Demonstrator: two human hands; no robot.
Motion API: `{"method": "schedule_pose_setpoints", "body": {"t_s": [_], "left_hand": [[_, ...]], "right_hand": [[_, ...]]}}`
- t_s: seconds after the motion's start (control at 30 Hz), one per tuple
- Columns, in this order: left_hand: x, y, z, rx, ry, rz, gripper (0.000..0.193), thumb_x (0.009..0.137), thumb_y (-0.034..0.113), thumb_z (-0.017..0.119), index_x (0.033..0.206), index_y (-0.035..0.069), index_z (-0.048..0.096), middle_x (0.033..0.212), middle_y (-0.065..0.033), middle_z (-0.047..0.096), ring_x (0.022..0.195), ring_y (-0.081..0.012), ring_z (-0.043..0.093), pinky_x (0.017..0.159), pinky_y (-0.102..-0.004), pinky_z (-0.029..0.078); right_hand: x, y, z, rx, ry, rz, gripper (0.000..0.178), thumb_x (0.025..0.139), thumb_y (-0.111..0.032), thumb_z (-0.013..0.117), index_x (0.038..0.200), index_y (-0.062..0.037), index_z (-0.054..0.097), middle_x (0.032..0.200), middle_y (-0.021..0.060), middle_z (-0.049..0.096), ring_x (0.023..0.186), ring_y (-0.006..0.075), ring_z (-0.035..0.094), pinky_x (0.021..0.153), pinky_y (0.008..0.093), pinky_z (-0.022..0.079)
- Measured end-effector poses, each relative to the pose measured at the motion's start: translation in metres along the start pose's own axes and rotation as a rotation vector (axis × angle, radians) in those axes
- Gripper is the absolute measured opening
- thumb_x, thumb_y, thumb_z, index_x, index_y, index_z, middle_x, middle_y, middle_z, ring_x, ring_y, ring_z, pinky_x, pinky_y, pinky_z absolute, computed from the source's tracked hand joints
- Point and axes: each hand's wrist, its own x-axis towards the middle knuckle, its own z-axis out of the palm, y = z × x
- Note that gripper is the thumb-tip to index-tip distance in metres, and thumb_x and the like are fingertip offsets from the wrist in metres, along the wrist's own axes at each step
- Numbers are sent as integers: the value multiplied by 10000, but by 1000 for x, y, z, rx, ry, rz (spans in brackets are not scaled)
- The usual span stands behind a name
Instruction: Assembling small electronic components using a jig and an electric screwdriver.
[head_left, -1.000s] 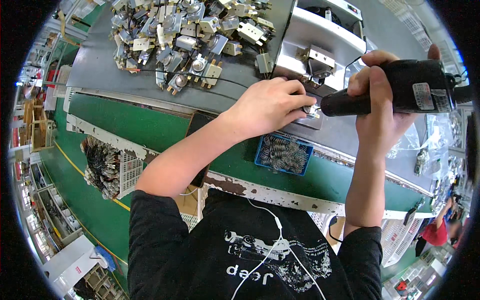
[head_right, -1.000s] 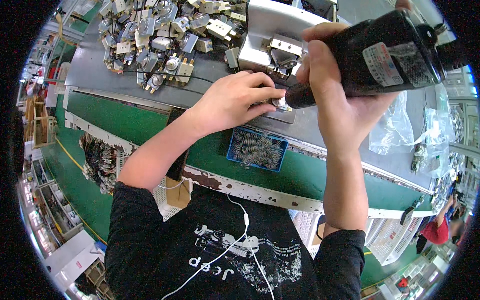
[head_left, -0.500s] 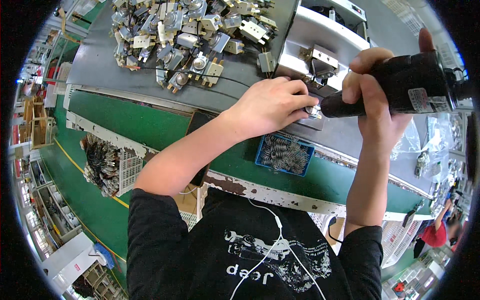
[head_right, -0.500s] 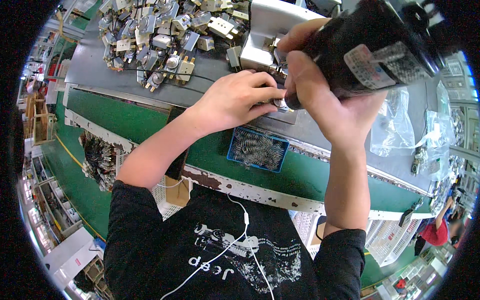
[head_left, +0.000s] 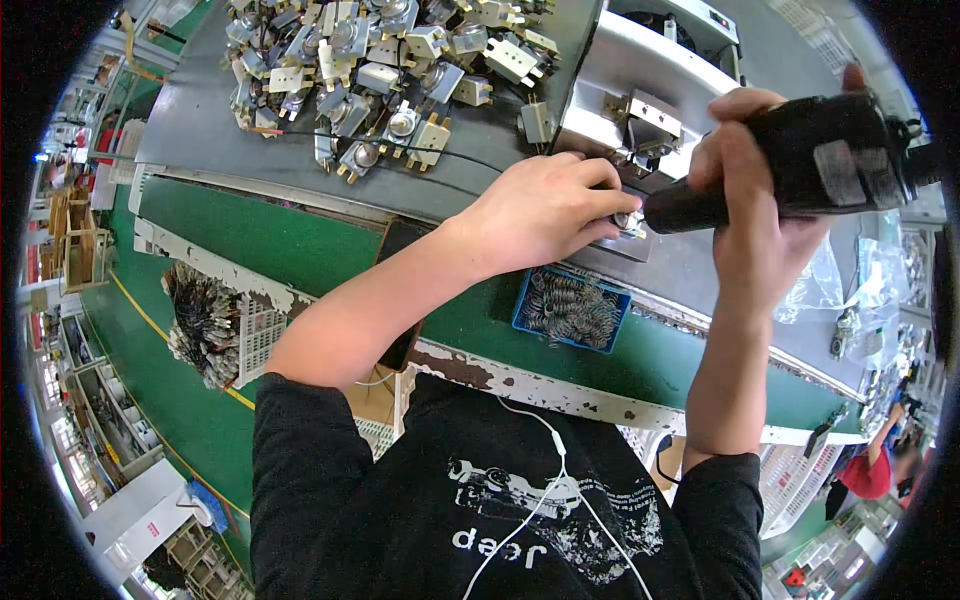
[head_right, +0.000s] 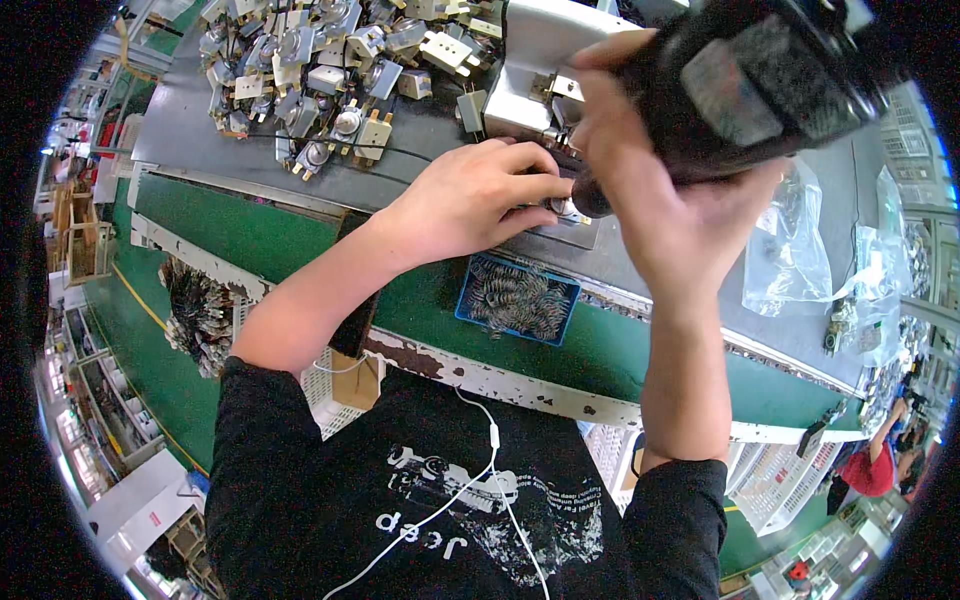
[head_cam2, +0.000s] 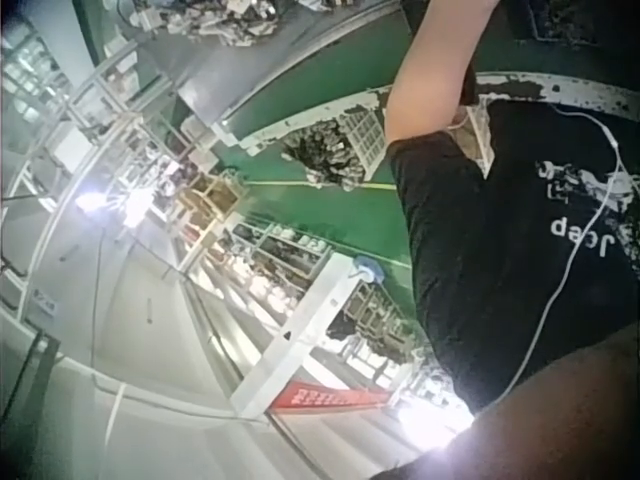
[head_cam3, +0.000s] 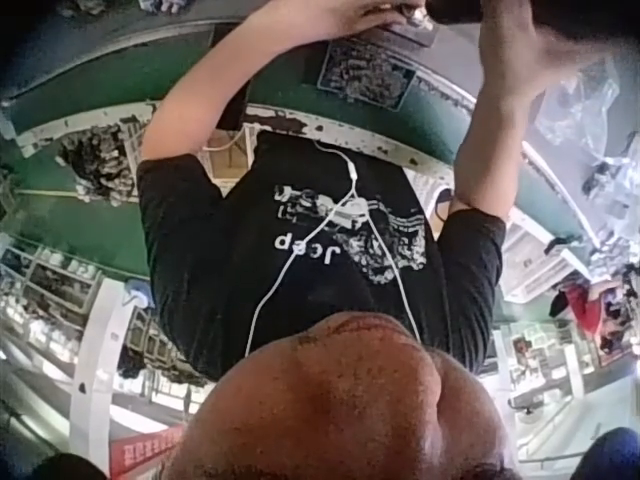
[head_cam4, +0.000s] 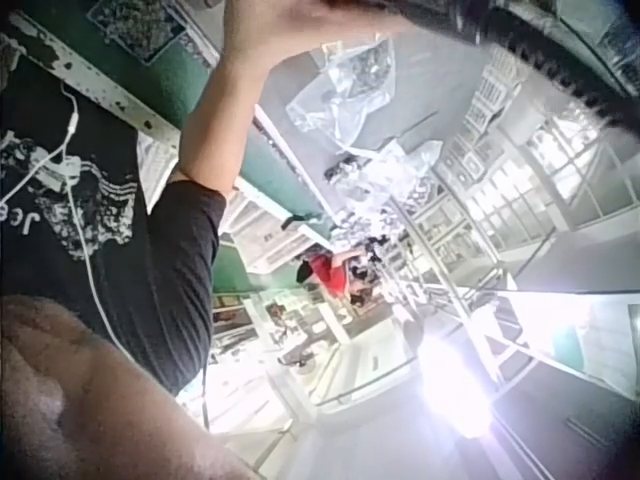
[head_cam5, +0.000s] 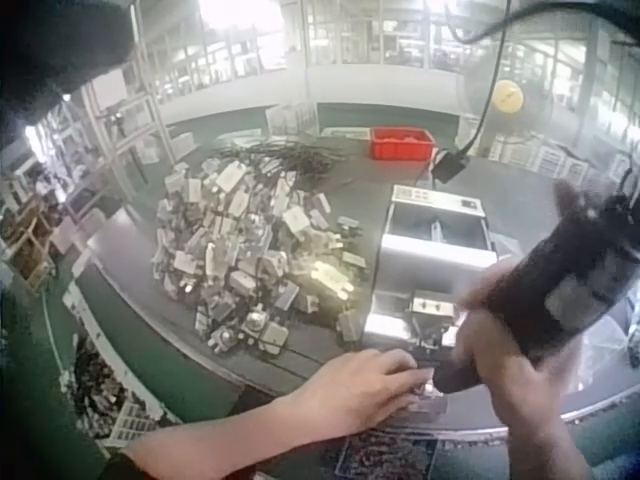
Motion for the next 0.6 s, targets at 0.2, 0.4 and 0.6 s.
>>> {"method": "schedule_pose_setpoints", "body": {"t_s": [0.2,0.4,0.6], "left_hand": [[-1,-3,1,-16,27,35,268,864,251,721,1111,154,685,1038,-35,614,922,-268,632,800,-400,541],[-2,-4,2,-11,-4,17,265,872,250,717,1109,142,665,1074,-24,612,944,-264,643,789,-398,545],[2,-5,3,-41,-2,25,255,884,260,693,1121,169,687,1006,-33,609,933,-256,650,781,-403,551]], "right_hand": [[8,4,-12,49,-218,-9,916,871,59,619,1577,-69,50,1001,192,623,611,161,577,552,272,496],[1,2,-5,62,-181,34,892,895,46,602,1575,-61,34,1011,199,615,625,157,572,577,275,499],[-1,1,-6,34,-96,76,861,918,48,583,1569,-46,27,1039,206,624,633,149,571,586,284,502]]}}
